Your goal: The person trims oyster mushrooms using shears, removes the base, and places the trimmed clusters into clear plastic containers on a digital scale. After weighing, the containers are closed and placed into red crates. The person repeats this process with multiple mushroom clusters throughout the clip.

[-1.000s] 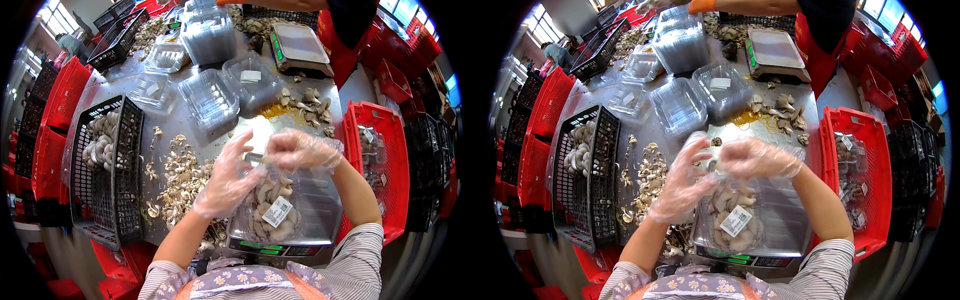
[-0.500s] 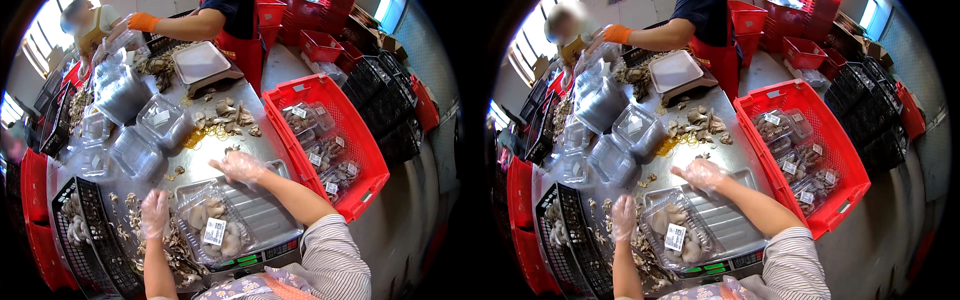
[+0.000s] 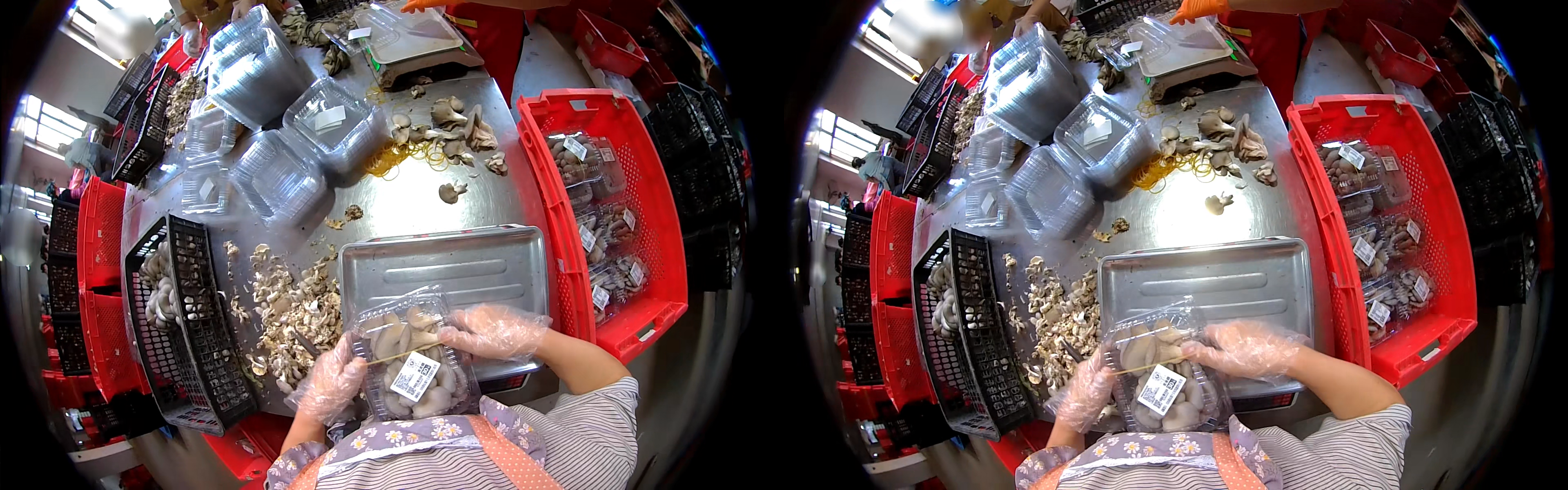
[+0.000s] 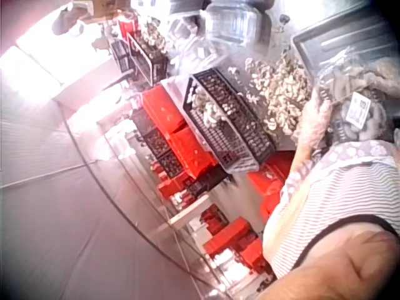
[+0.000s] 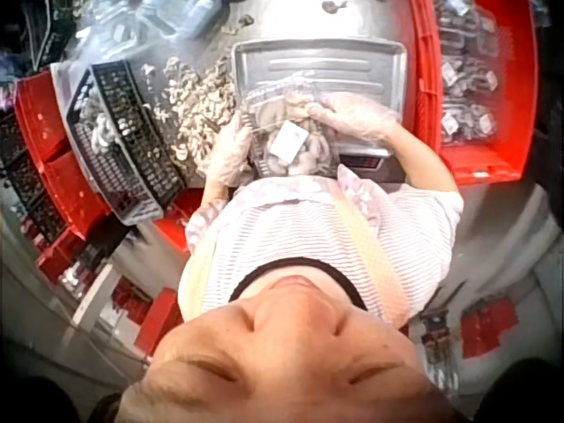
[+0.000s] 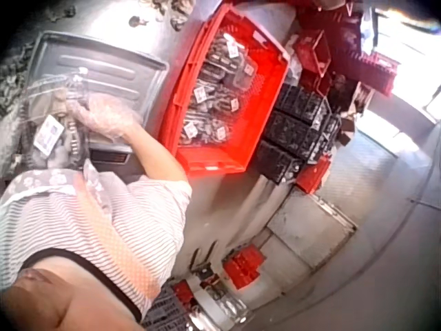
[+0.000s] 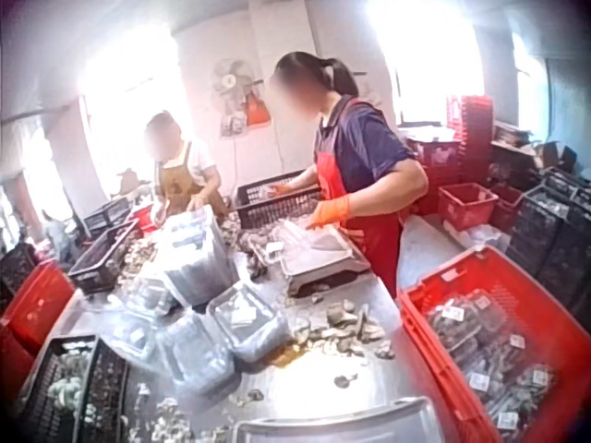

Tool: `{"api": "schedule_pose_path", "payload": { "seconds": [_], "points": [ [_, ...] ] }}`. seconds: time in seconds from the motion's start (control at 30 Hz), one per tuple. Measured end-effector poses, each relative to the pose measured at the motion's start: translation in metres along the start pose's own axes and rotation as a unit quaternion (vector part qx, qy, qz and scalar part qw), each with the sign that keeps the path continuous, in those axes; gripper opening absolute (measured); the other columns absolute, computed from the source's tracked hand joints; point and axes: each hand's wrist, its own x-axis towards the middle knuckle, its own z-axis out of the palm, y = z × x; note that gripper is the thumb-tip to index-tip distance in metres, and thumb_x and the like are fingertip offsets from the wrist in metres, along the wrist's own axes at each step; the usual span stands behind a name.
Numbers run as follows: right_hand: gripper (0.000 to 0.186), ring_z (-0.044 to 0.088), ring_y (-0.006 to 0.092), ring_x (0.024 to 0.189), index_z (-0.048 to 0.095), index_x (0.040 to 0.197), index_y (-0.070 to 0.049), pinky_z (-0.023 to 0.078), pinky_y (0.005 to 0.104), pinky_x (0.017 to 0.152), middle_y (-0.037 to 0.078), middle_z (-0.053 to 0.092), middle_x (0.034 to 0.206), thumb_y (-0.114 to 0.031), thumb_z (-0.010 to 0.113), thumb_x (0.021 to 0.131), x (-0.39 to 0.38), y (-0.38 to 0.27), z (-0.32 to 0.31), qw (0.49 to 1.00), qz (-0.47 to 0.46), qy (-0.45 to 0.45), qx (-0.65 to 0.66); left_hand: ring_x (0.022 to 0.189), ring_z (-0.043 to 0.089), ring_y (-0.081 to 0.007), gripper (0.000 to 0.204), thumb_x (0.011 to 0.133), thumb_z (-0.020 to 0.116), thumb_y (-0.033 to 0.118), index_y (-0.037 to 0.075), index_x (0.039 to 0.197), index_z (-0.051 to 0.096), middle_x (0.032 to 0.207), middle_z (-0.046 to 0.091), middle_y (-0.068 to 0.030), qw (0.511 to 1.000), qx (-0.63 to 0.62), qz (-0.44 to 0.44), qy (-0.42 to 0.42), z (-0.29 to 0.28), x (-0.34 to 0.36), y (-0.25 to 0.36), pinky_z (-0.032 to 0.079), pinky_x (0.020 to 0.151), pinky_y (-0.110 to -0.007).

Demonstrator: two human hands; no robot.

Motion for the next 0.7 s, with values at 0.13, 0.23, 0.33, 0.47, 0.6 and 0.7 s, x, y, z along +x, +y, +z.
{"api": "schedule_pose_path", "payload": {
  "seconds": [0.13, 0.23, 0.33, 0.47, 0.6, 0.7],
  "points": [
    [0.086, 0.061, 0.0432, 0.114, 0.047, 0.136, 0.005, 0.047, 0.0472, 0.099, 0.032, 0.064, 0.118, -0.069, 0.050, 0.093, -0.013, 0.015, 0.028, 0.996, -0.048, 0.047, 0.065, 0.098, 0.060, -0.0167, 0.076, 0.077, 0.068, 0.010, 0.000, 0.146, 0.039, 0.112, 0.061, -0.0091, 0.980, -0.165, -0.110, 0.000, 0.014, -0.018, 0.024, 0.049, 0.089, -0.032],
    [0.099, 0.053, 0.0444, 0.125, 0.031, 0.150, 0.004, 0.043, 0.0470, 0.106, 0.034, 0.056, 0.128, -0.068, 0.059, 0.088, -0.024, 0.028, 0.049, 0.978, -0.139, 0.142, 0.067, 0.111, 0.054, -0.0189, 0.079, 0.083, 0.070, 0.033, 0.005, 0.149, 0.036, 0.119, 0.054, -0.0077, 0.931, -0.347, -0.101, 0.059, 0.036, -0.008, 0.017, 0.044, 0.100, -0.036],
    [0.111, 0.033, 0.0381, 0.144, 0.014, 0.159, -0.004, 0.027, 0.0454, 0.119, 0.025, 0.027, 0.159, -0.058, 0.074, 0.082, -0.026, 0.039, 0.064, 0.910, -0.198, 0.319, 0.176, 0.136, 0.041, -0.0278, 0.106, 0.079, 0.066, 0.073, 0.010, 0.156, 0.028, 0.147, 0.040, -0.0101, 0.934, -0.349, -0.049, 0.053, 0.052, 0.010, 0.046, 0.032, 0.114, -0.043],
    [0.090, 0.046, 0.0333, 0.134, 0.020, 0.158, -0.014, 0.035, 0.0451, 0.115, 0.018, 0.038, 0.153, -0.048, 0.068, 0.091, -0.048, 0.049, 0.030, 0.705, -0.280, 0.295, 0.581, 0.151, 0.023, -0.0310, 0.098, 0.085, 0.069, 0.059, 0.006, 0.157, 0.028, 0.162, 0.024, -0.0156, 0.921, -0.169, 0.337, -0.093, 0.073, 0.047, 0.074, 0.019, 0.122, -0.045],
    [0.071, 0.056, 0.0373, 0.120, 0.044, 0.143, -0.012, 0.051, 0.0506, 0.092, 0.021, 0.052, 0.137, -0.050, 0.070, 0.088, -0.069, 0.090, -0.017, 0.443, -0.301, 0.275, 0.799, 0.147, 0.031, -0.0413, 0.095, 0.080, 0.082, 0.041, 0.005, 0.154, 0.035, 0.159, 0.027, -0.0258, 0.868, 0.030, 0.483, -0.107, 0.092, 0.053, 0.137, 0.030, 0.118, -0.050],
    [0.072, 0.060, 0.0395, 0.114, 0.047, 0.137, -0.009, 0.058, 0.0502, 0.075, 0.025, 0.054, 0.127, -0.047, 0.077, 0.084, -0.086, 0.163, -0.083, 0.362, -0.241, 0.424, 0.794, 0.144, 0.038, -0.0360, 0.075, 0.085, 0.079, 0.034, 0.003, 0.145, 0.047, 0.155, 0.036, -0.0226, 0.877, 0.071, 0.428, -0.206, 0.094, 0.055, 0.131, 0.033, 0.116, -0.047]
  ]
}}
